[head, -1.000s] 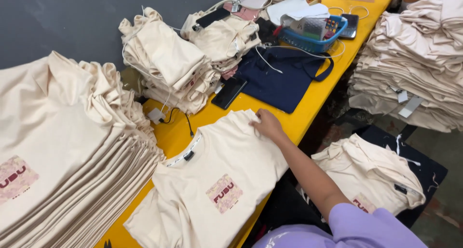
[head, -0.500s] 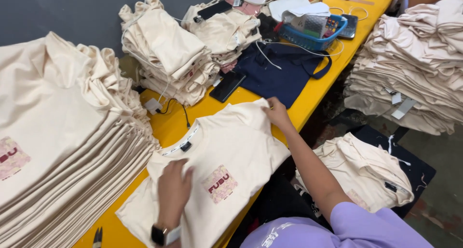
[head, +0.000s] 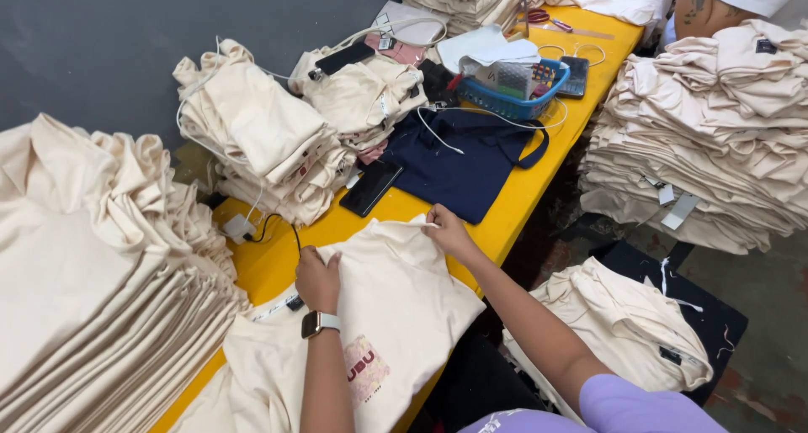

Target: Trimming loose threads from t-shirts using scissors and folding them for packaging.

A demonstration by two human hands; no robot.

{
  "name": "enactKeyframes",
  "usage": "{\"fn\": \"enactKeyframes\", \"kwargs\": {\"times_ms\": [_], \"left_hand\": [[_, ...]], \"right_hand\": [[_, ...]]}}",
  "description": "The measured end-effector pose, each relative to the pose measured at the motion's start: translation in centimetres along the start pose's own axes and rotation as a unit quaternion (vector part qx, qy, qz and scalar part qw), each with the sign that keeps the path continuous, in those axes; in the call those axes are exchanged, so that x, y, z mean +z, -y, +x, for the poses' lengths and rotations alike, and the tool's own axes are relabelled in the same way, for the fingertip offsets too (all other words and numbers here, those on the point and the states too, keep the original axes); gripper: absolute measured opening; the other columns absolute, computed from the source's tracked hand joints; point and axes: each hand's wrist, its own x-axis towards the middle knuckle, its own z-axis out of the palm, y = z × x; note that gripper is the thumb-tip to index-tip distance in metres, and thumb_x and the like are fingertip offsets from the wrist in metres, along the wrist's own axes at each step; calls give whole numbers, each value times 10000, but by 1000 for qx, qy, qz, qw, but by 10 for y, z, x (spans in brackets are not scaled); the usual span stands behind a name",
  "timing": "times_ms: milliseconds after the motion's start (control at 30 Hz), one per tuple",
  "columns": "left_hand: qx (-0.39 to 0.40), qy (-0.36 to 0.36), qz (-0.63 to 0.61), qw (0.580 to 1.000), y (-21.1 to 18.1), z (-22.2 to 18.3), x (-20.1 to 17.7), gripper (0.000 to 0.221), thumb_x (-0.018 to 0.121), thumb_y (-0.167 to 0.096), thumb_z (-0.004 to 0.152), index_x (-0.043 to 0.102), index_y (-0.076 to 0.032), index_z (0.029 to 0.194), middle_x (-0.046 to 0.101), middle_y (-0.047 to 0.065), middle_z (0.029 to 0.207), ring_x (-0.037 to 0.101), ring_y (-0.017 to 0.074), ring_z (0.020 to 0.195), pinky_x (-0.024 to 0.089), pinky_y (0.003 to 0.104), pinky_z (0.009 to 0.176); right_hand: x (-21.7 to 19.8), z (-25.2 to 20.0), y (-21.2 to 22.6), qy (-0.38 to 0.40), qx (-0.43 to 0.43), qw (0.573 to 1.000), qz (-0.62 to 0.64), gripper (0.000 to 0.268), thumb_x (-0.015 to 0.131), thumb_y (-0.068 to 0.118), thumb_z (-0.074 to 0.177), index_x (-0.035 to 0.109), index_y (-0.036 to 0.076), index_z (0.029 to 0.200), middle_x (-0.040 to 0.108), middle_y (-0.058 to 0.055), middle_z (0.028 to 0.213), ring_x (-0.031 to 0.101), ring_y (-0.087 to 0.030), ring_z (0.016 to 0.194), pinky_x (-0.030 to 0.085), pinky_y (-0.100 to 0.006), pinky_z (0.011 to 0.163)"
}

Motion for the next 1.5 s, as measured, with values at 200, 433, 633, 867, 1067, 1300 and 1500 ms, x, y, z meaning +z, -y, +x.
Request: {"fn": "enactKeyframes", "kwargs": {"times_ms": [200, 433, 633, 867, 1067, 1300, 1500], "left_hand": [[-28, 9, -281, 959, -8, -4, -1, 747, 661, -15, 943, 262, -123, 1565, 597, 302, 1326, 588, 470, 1248, 465, 599, 1052], [-35, -57, -416, 907, 24, 11, 23, 869, 639, 25, 959, 150, -238, 1627, 648, 204, 1280, 618, 352, 1204, 459, 497, 1053], [-47, -51, -370, 926, 18, 11, 22, 837, 630, 5, 972, 167, -249, 1623, 624, 232, 1335, 602, 398, 1246, 465, 527, 1061], [-51, -55, -362, 929, 9, 5, 12, 833, 614, 10, 977, 160, -256, 1622, 599, 270, 1356, 570, 446, 1280, 446, 571, 1081], [-49, -54, -353, 933, 12, 8, 15, 818, 596, 20, 982, 159, -256, 1615, 590, 278, 1365, 551, 457, 1299, 434, 578, 1096], [-48, -51, -346, 936, 9, 9, 14, 789, 578, 21, 986, 161, -223, 1610, 603, 266, 1353, 561, 446, 1295, 427, 579, 1097], [-37, -59, -348, 935, 11, 7, 15, 788, 578, 20, 980, 159, -203, 1609, 590, 285, 1359, 551, 459, 1300, 419, 601, 1101]], "right_hand": [[0, -8, 3, 106, 116, 861, 483, 335, 620, -117, 857, 586, 116, 1095, 641, -21, 904, 729, -205, 857, 595, -337, 795], [-56, -13, 25, -150, 67, 912, 376, 551, 545, -122, 827, 658, 73, 1330, 578, 35, 1035, 606, -80, 960, 524, -201, 835], [-52, -35, 38, -133, 55, 989, -26, 212, 701, 248, 939, 714, 136, 1118, 707, -55, 1035, 676, -203, 944, 517, -305, 773], [14, -8, -15, -30, 35, 984, 174, 209, 731, -9, 790, 565, 84, 705, 624, -37, 704, 610, -127, 611, 476, -212, 573], [-5, -51, 81, -60, 14, 980, -189, 352, 814, 329, 858, 559, 86, 865, 642, -159, 919, 694, -383, 895, 548, -453, 720], [-11, -38, 33, 18, 43, 963, -267, 285, 830, 259, 791, 609, 89, 730, 618, -71, 712, 671, -279, 738, 528, -380, 659], [-2, -17, -6, 3, 151, 910, 387, 215, 710, 74, 900, 541, 134, 782, 616, -9, 715, 626, -160, 640, 514, -269, 621]]}}
